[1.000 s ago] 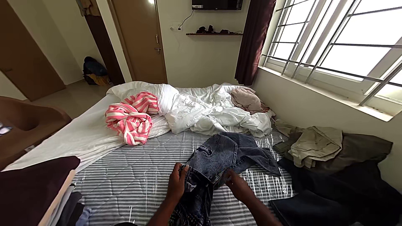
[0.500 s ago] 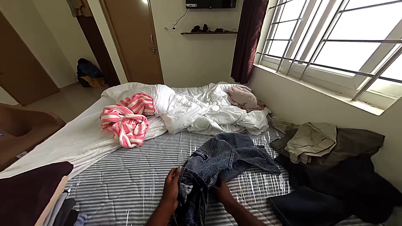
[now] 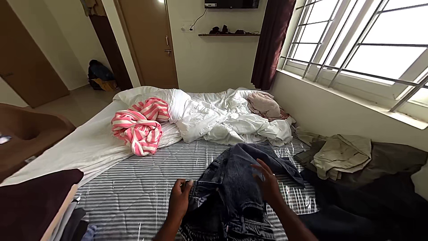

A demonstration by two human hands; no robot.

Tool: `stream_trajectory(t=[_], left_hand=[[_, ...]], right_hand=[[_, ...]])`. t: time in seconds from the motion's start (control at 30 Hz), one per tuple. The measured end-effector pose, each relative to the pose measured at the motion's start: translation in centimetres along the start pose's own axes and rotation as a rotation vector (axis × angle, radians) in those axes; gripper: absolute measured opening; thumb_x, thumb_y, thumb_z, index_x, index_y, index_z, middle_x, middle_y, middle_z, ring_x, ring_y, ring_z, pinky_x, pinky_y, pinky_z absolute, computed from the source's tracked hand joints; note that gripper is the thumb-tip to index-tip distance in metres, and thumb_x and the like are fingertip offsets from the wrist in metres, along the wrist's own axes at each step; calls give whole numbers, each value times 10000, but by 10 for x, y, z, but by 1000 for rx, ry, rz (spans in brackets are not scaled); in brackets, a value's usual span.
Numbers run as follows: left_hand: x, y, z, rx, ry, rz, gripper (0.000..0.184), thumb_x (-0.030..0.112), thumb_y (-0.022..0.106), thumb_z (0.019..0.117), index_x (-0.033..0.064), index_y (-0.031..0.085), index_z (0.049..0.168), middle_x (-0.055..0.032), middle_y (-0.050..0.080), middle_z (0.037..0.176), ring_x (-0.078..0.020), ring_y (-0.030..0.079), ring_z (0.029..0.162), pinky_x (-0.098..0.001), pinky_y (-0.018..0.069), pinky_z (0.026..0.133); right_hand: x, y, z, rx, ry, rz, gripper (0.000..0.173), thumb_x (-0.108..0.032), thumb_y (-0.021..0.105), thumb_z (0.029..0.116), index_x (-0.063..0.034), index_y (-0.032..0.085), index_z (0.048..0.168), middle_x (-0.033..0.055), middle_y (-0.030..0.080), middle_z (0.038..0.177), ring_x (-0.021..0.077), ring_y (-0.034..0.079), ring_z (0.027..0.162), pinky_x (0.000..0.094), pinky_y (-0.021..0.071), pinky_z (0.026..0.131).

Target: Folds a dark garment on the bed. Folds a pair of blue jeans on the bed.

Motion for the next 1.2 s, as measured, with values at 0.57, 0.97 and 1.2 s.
stream_trajectory(t=[0.57, 0.97, 1.2], left_hand=[[-16, 30, -1, -240, -114, 158, 379, 375, 579, 1050, 13, 604, 1161, -135, 685, 927, -241, 676, 839, -447, 553, 821], [-6, 41, -15, -570, -240, 117, 649, 584, 250, 1087, 44, 596, 1190, -108, 659, 968, -210, 652, 808, -398, 548, 732], [-52, 62, 20, -569, -138, 291, 674, 623, 392, 1047, 77, 632, 1358, -148, 671, 1310, -296, 663, 1176, -531, 522, 1008]], right_hand=[[-43, 141, -64, -286, -57, -312, 279, -294, 662, 967, -145, 766, 1178, 98, 734, 1182, 305, 720, 1037, 513, 583, 882], [-49, 133, -56, -238, -55, -293, 262, -245, 548, 1025, -117, 759, 1113, 89, 745, 1127, 267, 732, 1003, 462, 597, 860], [-90, 129, -68, -214, -260, -202, 237, -267, 561, 1033, -134, 750, 1080, 82, 731, 1047, 234, 722, 946, 402, 605, 813]])
Point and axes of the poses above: each hand's wrist, its own z-axis towards the middle knuckle, its own y-axis out of the palm, x = y × z, the point moved 7 cm from there along z, towards the middle knuckle
